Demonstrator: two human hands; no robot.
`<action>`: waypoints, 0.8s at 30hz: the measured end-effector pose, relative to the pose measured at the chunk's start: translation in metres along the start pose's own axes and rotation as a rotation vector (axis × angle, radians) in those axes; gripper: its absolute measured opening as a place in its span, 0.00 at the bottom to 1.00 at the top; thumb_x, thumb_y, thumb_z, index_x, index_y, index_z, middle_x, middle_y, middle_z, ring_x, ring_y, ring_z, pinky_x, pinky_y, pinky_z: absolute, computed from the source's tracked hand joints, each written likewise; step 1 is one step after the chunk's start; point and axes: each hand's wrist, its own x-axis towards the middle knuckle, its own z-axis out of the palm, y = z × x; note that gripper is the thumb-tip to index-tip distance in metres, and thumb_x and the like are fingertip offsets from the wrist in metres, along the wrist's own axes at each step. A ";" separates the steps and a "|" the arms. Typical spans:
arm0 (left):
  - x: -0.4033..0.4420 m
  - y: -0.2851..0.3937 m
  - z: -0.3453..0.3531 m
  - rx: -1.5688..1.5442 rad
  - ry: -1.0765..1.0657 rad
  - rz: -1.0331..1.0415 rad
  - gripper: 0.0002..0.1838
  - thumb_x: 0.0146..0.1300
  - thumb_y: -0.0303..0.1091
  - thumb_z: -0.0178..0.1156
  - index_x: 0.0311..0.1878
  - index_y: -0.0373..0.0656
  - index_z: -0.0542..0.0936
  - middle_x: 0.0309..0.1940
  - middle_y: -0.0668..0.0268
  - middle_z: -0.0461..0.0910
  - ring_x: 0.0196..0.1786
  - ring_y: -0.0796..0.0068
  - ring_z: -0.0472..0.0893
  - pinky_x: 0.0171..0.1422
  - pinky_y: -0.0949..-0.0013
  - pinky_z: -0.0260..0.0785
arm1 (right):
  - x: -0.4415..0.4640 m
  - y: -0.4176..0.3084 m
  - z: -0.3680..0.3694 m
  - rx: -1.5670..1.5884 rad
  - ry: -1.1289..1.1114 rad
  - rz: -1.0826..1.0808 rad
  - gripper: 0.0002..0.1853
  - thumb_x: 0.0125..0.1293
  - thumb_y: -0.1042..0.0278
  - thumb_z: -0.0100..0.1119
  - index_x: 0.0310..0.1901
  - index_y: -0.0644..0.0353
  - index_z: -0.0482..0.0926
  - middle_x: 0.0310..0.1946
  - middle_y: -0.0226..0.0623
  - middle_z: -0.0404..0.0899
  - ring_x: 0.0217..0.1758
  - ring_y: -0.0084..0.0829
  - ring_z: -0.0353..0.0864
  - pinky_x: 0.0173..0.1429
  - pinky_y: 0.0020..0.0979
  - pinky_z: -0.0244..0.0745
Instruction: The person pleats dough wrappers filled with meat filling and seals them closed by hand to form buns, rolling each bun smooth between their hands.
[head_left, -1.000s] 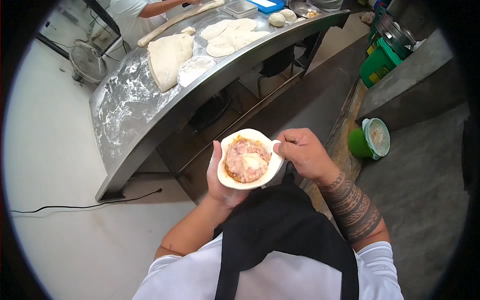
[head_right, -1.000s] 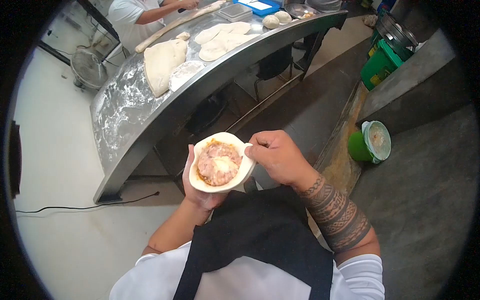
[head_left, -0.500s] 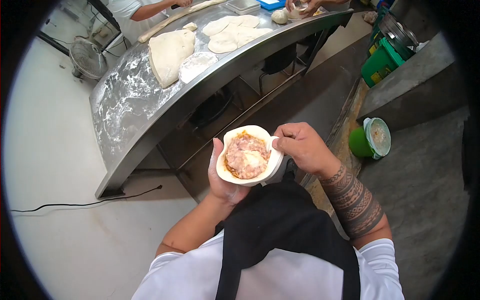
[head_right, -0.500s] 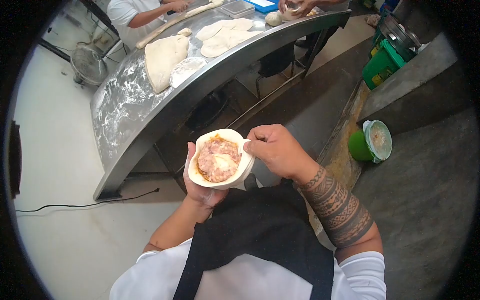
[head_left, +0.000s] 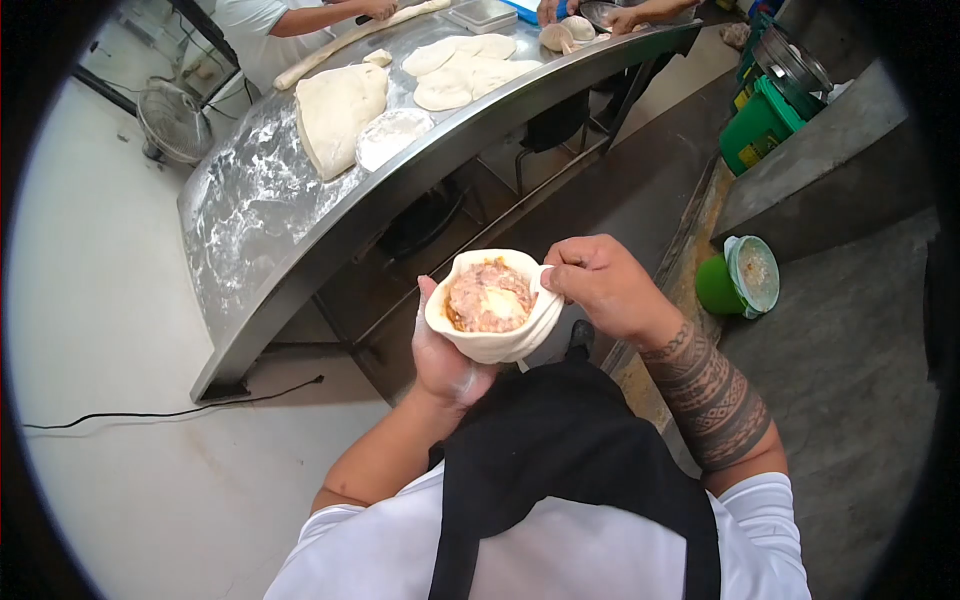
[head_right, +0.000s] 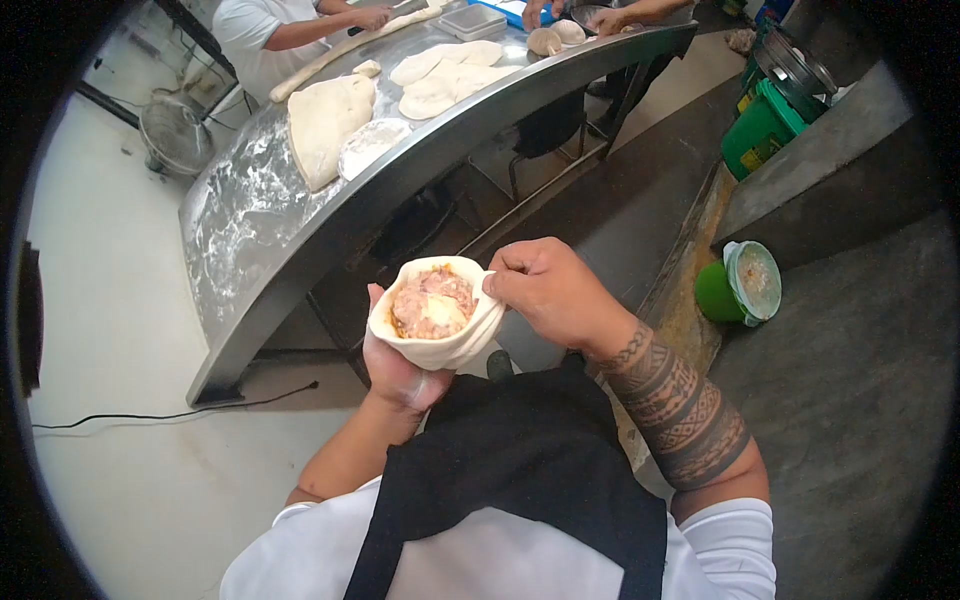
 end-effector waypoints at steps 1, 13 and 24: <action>-0.001 -0.003 0.000 -0.025 0.024 0.036 0.41 0.76 0.71 0.39 0.72 0.44 0.71 0.68 0.55 0.76 0.66 0.55 0.80 0.72 0.50 0.71 | 0.000 0.000 0.001 -0.003 0.001 0.013 0.09 0.69 0.69 0.62 0.32 0.66 0.82 0.26 0.25 0.78 0.32 0.15 0.72 0.39 0.25 0.70; -0.003 0.004 -0.006 0.030 -0.046 -0.014 0.43 0.76 0.72 0.37 0.69 0.39 0.72 0.66 0.54 0.78 0.68 0.56 0.78 0.74 0.52 0.70 | 0.008 -0.004 0.001 -0.148 -0.057 -0.070 0.10 0.68 0.68 0.63 0.32 0.67 0.81 0.25 0.24 0.78 0.31 0.15 0.72 0.37 0.26 0.69; 0.001 0.016 -0.009 0.057 -0.065 -0.133 0.43 0.75 0.73 0.36 0.70 0.42 0.71 0.66 0.51 0.77 0.66 0.51 0.80 0.70 0.45 0.73 | 0.006 -0.015 0.000 -0.183 -0.078 -0.046 0.10 0.68 0.70 0.61 0.31 0.68 0.81 0.23 0.23 0.74 0.31 0.14 0.69 0.36 0.26 0.68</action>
